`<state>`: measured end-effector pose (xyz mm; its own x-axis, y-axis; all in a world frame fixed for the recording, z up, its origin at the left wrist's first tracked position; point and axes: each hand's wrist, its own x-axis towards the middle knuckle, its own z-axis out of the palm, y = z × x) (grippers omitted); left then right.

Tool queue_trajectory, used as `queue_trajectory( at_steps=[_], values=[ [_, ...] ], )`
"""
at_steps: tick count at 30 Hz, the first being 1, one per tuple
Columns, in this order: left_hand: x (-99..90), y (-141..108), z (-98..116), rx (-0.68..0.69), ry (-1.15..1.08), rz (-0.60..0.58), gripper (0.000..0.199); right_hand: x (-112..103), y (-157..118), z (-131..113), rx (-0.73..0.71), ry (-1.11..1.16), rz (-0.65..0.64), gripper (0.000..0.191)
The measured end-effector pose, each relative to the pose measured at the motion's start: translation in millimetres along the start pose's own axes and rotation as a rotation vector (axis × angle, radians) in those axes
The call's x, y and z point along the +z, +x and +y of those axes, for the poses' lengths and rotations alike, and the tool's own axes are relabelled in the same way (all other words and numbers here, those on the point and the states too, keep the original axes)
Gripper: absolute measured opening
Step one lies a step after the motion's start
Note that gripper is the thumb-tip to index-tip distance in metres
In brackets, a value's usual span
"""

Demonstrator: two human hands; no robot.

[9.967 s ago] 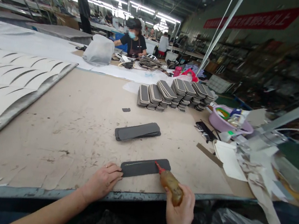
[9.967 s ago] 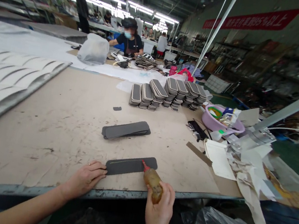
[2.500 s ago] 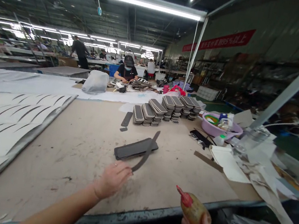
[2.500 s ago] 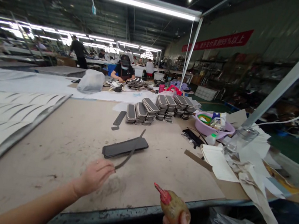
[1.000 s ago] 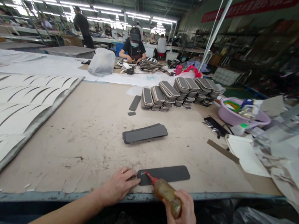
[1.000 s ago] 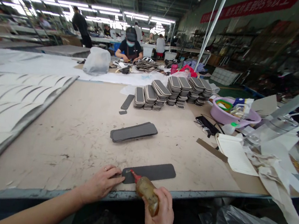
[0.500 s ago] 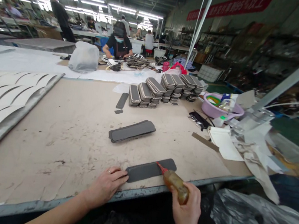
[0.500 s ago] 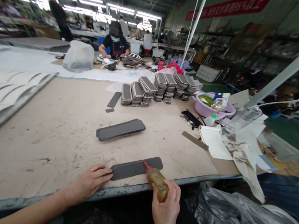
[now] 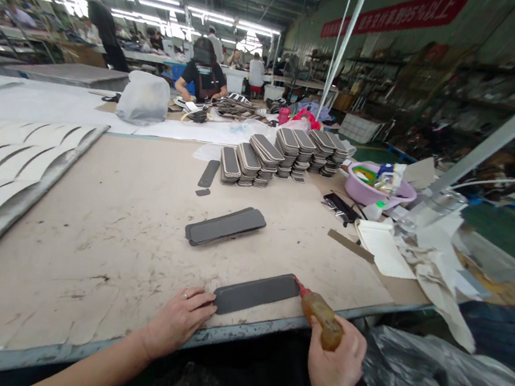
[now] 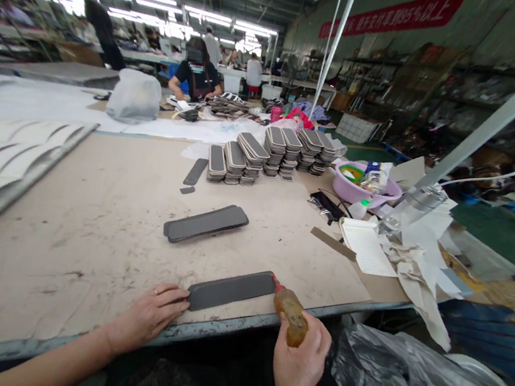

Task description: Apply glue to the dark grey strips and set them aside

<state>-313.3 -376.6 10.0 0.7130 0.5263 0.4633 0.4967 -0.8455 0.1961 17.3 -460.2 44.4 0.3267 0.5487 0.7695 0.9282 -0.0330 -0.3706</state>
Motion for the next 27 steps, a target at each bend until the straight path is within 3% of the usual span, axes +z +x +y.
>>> queue_trajectory(
  at_steps=[3, 6, 9, 13, 27],
  values=[
    [-1.4, 1.3, 3.1, -0.035, -0.026, -0.014, 0.027, -5.7, -5.2, -8.9, 0.034, 0.142, -0.028, 0.040],
    [-2.0, 2.3, 4.7, -0.035, -0.038, -0.041, 0.027, -4.9, -16.5, -26.2, 0.055, 0.356, -0.184, 0.039],
    [-0.4, 0.8, 4.7, -0.035, -0.028, -0.047, 0.027, 2.9, -26.8, -47.3, -0.015, 0.473, -0.314, 0.034],
    [3.6, -2.6, 3.4, -0.034, -0.019, -0.059, 0.028, 13.8, -30.0, -65.8, -0.072, 0.514, -0.366, 0.030],
    [-2.6, 2.3, 5.4, -0.048, -0.072, -0.068, 0.028, -10.6, -34.4, -55.5, -0.087, 0.449, -0.423, 0.027]
  ],
)
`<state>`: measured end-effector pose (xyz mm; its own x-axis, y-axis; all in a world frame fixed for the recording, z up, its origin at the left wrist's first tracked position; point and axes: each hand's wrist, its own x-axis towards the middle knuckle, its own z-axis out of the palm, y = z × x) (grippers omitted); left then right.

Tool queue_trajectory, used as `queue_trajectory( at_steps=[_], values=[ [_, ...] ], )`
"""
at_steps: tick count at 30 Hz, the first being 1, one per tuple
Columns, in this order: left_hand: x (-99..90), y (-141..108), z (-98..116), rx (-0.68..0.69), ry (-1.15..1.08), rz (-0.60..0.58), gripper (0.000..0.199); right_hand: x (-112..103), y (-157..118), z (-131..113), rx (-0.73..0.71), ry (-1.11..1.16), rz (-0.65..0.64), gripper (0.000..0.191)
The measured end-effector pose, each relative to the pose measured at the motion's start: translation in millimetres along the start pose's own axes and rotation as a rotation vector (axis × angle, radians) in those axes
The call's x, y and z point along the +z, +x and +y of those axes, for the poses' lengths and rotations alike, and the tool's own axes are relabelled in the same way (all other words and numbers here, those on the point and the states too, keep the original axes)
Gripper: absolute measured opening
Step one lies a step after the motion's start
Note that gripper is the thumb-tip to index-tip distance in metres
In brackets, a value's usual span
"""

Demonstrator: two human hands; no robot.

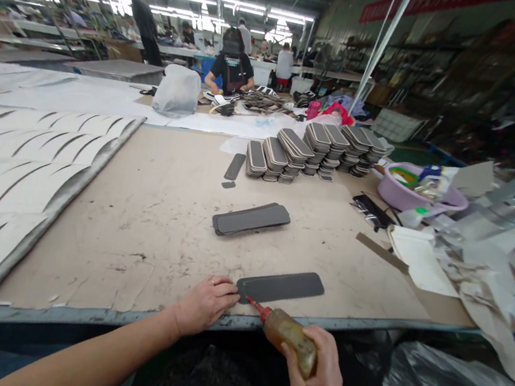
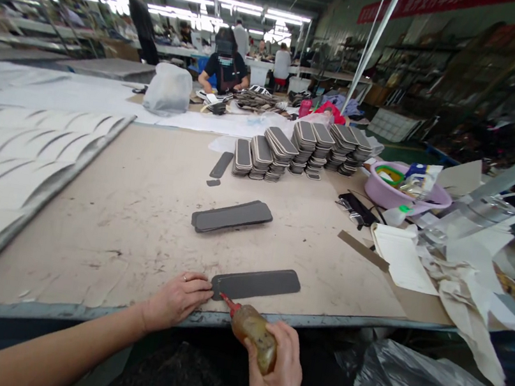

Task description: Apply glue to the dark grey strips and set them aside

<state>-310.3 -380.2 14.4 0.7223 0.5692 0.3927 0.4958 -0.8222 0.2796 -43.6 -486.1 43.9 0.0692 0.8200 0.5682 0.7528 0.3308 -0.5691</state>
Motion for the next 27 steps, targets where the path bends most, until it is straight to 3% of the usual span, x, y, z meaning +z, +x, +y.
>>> queue_trajectory(
  at_steps=[11, 19, 23, 27],
  values=[
    [1.9, -1.9, -2.4, 0.031, 0.025, 0.051, 0.028, -34.7, 5.6, 28.6, 0.110, -0.231, 0.208, 0.028],
    [2.1, -1.3, -3.9, 0.080, 0.070, 0.056, 0.030, -36.3, 12.0, 39.5, 0.072, -0.508, 0.370, 0.029],
    [0.1, 1.0, -2.3, 0.074, 0.054, 0.075, 0.027, -31.7, 11.3, 34.2, 0.071, -0.344, 0.363, 0.031],
    [-0.4, 1.7, -1.7, 0.066, 0.038, 0.079, 0.027, -14.9, 6.2, 23.2, 0.083, -0.047, 0.213, 0.028]
  ],
)
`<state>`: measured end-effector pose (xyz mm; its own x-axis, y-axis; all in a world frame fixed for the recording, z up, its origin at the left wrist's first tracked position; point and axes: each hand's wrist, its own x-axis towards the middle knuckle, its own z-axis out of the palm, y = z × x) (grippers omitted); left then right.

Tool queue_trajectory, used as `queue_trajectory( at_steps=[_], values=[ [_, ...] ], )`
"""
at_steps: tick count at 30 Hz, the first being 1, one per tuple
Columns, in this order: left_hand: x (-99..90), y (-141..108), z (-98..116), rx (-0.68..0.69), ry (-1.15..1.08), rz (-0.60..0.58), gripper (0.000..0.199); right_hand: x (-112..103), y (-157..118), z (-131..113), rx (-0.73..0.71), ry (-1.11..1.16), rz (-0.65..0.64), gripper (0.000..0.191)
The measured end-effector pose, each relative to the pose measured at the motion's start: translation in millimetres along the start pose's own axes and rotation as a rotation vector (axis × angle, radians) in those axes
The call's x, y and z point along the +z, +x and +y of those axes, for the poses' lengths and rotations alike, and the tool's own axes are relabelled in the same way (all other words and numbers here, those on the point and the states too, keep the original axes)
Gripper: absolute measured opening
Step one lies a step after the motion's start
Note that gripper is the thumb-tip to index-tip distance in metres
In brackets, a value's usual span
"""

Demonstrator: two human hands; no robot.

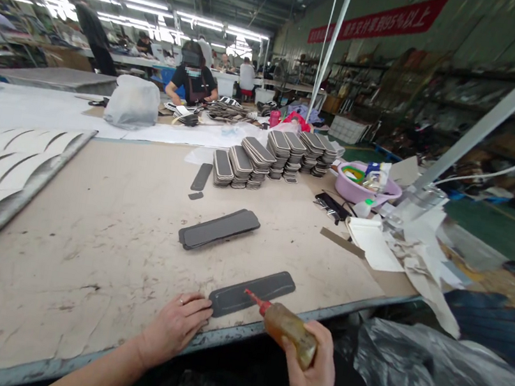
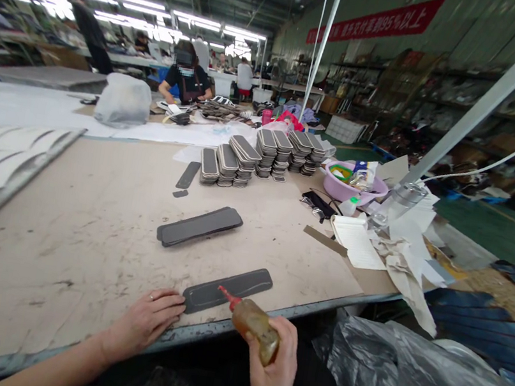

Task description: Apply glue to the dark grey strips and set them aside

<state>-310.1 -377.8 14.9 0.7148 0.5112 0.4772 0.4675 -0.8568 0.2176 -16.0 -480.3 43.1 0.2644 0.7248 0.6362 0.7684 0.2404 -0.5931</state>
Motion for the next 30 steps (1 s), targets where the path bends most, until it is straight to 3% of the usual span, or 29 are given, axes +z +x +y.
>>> queue_trajectory(
  at_steps=[3, 5, 18, 30],
  values=[
    [2.6, -1.9, -0.9, -0.006, -0.013, -0.004, 0.027, 11.3, -5.5, -5.6, -0.009, 0.071, -0.135, 0.027],
    [5.4, -4.0, -1.9, -0.022, -0.018, -0.003, 0.027, 14.0, -5.7, -4.3, -0.003, 0.044, -0.144, 0.026],
    [8.8, -7.1, -8.8, 0.039, 0.048, 0.007, 0.028, -14.6, 23.3, 23.5, 0.031, -0.297, 0.247, 0.030],
    [8.0, -4.0, -14.9, 0.098, 0.102, 0.008, 0.029, -10.9, 22.7, 34.3, 0.138, -0.280, 0.257, 0.031]
  ],
)
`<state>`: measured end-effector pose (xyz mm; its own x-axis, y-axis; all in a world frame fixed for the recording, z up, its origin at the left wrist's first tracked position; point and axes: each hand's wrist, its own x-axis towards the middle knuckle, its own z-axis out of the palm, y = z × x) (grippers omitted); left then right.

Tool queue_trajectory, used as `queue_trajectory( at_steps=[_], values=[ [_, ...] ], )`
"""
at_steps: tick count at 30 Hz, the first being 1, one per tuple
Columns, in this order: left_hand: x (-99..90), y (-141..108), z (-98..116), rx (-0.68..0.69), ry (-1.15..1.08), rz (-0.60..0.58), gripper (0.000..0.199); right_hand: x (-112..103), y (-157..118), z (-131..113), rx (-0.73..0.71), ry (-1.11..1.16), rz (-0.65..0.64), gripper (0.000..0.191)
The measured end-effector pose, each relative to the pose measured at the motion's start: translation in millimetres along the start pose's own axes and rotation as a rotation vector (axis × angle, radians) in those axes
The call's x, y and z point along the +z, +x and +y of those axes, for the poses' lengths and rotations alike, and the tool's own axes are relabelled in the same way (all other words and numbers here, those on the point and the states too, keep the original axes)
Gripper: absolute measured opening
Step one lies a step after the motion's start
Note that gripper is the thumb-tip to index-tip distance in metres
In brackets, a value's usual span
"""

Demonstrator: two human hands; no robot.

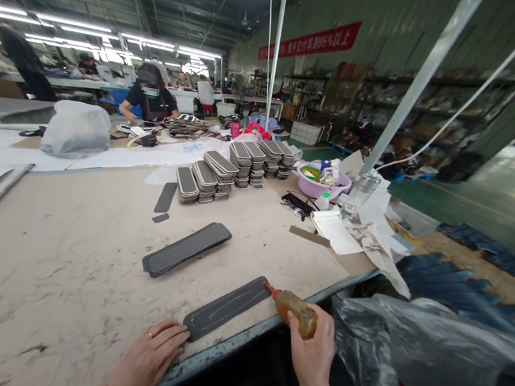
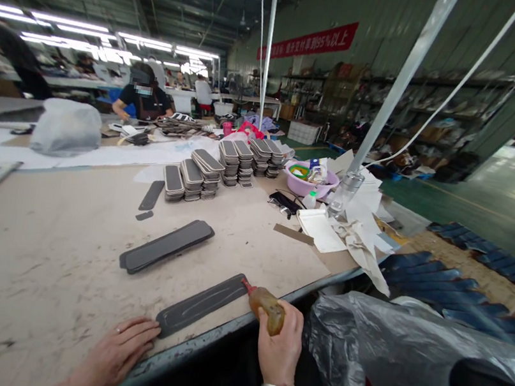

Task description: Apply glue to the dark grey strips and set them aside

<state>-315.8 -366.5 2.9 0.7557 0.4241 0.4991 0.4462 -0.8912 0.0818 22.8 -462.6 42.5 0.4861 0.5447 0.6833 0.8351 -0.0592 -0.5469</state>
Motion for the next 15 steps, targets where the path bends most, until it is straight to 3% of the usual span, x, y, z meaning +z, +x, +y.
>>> queue_trajectory(
  at_steps=[5, 10, 13, 15],
  values=[
    [1.6, 12.5, -1.6, 0.102, 0.023, 0.035, 0.033, -12.6, -4.2, -1.2, -0.034, -0.025, 0.048, 0.031],
    [-1.0, 15.0, -1.3, 0.172, 0.031, 0.014, 0.035, -17.5, -10.8, -6.1, 0.017, 0.030, -0.028, 0.030],
    [-0.2, 14.2, -0.4, 0.178, 0.029, -0.023, 0.034, -16.1, -15.9, -6.2, 0.104, 0.117, -0.096, 0.033],
    [2.0, 15.1, 1.1, 0.163, 0.041, -0.070, 0.031, -15.1, -19.5, -4.1, 0.239, 0.185, -0.117, 0.039]
  ],
)
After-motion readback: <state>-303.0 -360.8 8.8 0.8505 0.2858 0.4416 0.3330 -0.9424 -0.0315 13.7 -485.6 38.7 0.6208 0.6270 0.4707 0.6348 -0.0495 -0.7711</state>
